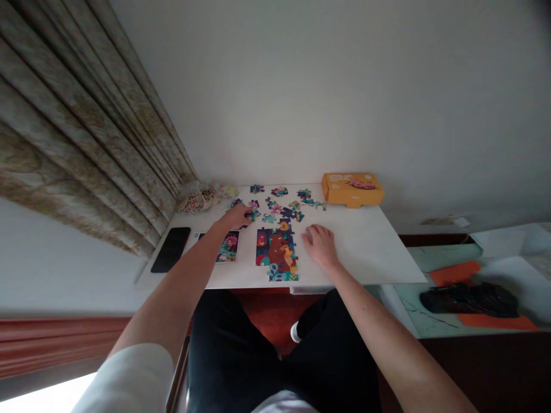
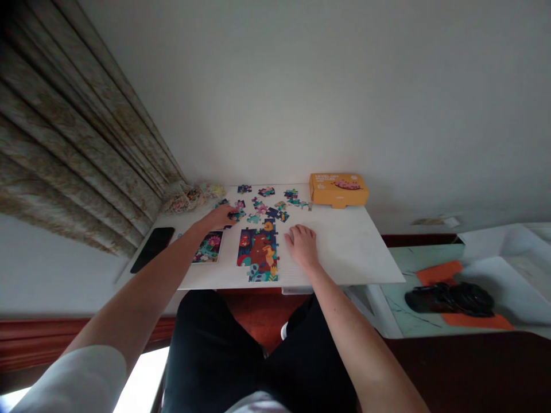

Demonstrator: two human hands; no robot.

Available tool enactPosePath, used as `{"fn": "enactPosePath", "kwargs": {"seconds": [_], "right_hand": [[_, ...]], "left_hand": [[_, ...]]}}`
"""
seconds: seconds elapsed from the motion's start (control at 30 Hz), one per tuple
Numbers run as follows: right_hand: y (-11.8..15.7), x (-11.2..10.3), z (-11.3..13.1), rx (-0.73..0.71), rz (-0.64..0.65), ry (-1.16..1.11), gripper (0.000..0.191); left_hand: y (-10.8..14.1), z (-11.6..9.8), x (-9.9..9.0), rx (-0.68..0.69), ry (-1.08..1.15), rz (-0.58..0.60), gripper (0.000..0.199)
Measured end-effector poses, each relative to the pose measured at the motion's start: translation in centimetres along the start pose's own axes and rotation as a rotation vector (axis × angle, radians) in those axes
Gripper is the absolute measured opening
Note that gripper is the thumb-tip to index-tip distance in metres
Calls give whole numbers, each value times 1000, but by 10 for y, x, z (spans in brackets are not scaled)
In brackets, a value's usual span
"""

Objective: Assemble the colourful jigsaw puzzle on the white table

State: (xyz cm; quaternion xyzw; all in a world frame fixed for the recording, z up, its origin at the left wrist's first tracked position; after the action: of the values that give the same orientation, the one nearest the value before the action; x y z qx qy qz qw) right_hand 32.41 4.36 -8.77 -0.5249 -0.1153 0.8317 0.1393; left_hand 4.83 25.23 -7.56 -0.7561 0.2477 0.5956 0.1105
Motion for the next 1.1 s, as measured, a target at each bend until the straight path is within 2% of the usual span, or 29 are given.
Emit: {"fn": "enactPosePath", "kwargs": {"seconds": [0.23,0.33,0.43,0.53,0.67,0.87,1.1], "right_hand": [[0,0,1,8,1,1,30],[0,0,0,20,3,-6,31],[0,1,-1,25,9,-12,31],[0,1,0,23,17,-13,30],[0,1,0,26,14,-5,29],[0,2,-2,18,18,4,27],[0,1,-2,21,9,-2,28]], "left_hand": [[-14,8,-2,-144,258,-85,52],[-16,9,-7,-201,400,-161,46],[-15,9,-8,-278,647,-229,34],[-12,7,-3,-344,838,-247,31],[-6,4,3,-414,971,-249,30],[-3,-14,15,-486,1055,-268,22],[1,-47,29,-520,936,-302,6]]}}
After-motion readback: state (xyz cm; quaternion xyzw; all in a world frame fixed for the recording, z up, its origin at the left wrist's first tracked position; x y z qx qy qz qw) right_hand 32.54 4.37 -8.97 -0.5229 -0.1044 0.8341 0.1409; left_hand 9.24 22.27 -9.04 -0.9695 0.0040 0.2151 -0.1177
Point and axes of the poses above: each hand's wrist, its own y-axis away from the middle knuckle, its own x-axis out of the palm, z = x × y, the point moved 6 cm from there along -y, towards the middle knuckle, and after that the axes turned 8 degrees about -y, right-handed, at the moved point
